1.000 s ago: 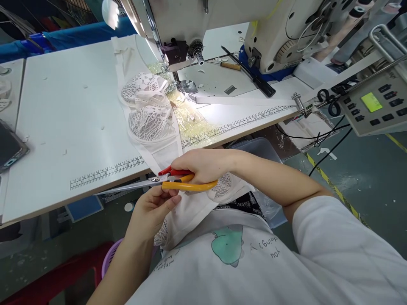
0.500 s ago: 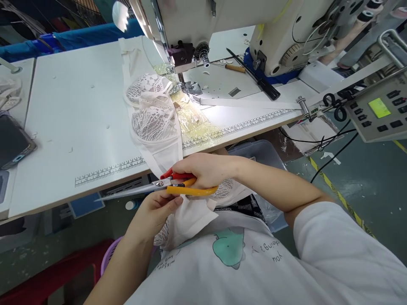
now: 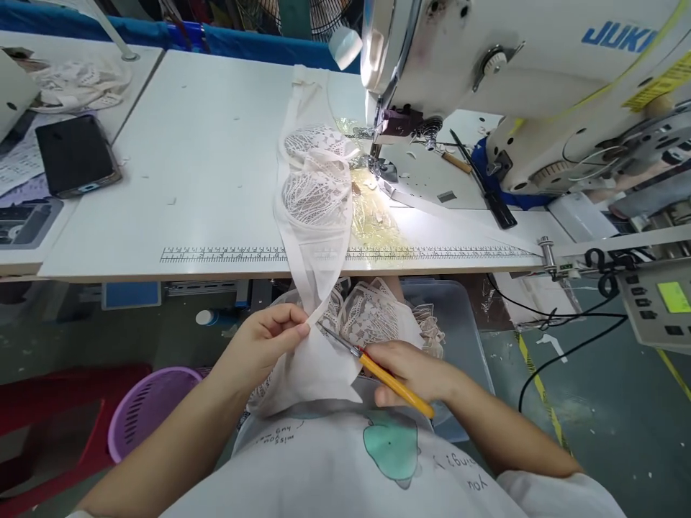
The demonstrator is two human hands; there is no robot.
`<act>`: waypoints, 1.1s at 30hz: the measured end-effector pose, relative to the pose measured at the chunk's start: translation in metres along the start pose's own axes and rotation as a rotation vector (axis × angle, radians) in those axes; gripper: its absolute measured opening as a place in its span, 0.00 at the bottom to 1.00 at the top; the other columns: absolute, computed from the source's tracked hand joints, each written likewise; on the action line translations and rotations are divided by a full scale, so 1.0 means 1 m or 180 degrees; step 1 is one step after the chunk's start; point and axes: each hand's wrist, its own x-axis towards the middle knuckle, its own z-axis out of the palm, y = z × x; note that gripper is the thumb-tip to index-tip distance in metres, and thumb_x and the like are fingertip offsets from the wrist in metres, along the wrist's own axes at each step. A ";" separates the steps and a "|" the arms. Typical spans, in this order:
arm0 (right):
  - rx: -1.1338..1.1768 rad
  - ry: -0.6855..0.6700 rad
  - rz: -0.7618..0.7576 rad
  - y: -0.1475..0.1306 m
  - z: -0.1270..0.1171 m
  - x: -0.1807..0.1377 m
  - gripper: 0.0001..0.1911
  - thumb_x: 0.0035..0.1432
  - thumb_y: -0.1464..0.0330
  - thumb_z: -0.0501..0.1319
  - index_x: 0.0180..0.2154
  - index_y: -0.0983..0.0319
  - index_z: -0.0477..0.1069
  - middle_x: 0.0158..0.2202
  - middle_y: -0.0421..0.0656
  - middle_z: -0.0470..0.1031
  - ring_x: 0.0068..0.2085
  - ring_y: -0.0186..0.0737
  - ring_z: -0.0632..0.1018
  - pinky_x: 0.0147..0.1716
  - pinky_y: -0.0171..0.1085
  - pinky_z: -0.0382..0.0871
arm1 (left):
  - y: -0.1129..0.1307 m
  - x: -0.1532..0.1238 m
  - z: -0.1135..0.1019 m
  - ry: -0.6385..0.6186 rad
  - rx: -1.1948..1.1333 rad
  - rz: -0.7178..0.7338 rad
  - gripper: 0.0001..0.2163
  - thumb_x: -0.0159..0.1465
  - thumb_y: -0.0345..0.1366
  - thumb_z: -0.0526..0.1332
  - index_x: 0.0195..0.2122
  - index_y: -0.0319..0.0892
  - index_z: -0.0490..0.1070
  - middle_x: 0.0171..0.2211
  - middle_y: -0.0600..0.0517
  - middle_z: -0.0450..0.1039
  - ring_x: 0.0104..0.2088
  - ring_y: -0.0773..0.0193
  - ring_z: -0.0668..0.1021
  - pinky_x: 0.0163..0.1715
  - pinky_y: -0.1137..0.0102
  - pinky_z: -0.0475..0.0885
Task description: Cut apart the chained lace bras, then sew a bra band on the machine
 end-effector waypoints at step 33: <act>0.1138 0.1596 -0.0113 -0.037 -0.016 0.021 0.10 0.50 0.64 0.58 0.23 0.61 0.59 0.20 0.35 0.57 0.21 0.29 0.61 0.19 0.29 0.56 | 0.012 -0.016 0.031 -0.0602 0.2053 0.1055 0.06 0.61 0.36 0.52 0.39 0.44 0.58 0.25 0.55 0.75 0.24 0.66 0.75 0.24 0.73 0.68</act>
